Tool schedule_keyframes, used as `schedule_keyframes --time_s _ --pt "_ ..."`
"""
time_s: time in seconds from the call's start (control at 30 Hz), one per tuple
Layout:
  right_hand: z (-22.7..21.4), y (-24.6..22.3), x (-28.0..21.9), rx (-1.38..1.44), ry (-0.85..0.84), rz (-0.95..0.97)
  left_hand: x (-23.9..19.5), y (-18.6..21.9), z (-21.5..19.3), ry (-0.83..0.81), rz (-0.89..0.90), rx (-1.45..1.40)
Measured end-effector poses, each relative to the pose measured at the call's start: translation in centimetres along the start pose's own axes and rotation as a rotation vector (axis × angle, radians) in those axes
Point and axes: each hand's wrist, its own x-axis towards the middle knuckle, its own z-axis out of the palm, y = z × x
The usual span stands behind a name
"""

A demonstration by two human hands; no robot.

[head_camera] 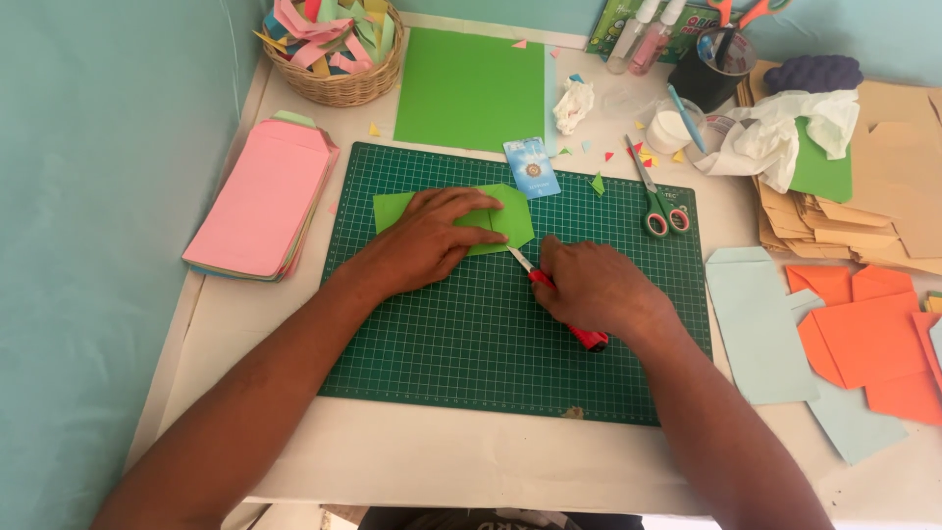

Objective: A person is folding and gluing green paper on a cutting mat to assemble a small box, using scissors and an adhesive applicator.

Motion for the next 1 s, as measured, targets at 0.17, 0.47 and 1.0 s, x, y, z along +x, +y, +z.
schedule_keyframes --time_s 0.17,0.47,1.0 --pt "0.0 0.3 0.3 0.005 -0.015 -0.01 0.2 -0.7 0.9 -0.019 0.028 -0.038" --pt "-0.4 0.5 0.1 -0.026 -0.073 -0.018 0.3 -0.2 0.6 -0.008 0.1 -0.112" --pt "0.2 0.6 0.1 -0.058 -0.087 -0.039 0.2 0.5 -0.3 -0.036 0.088 -0.117"
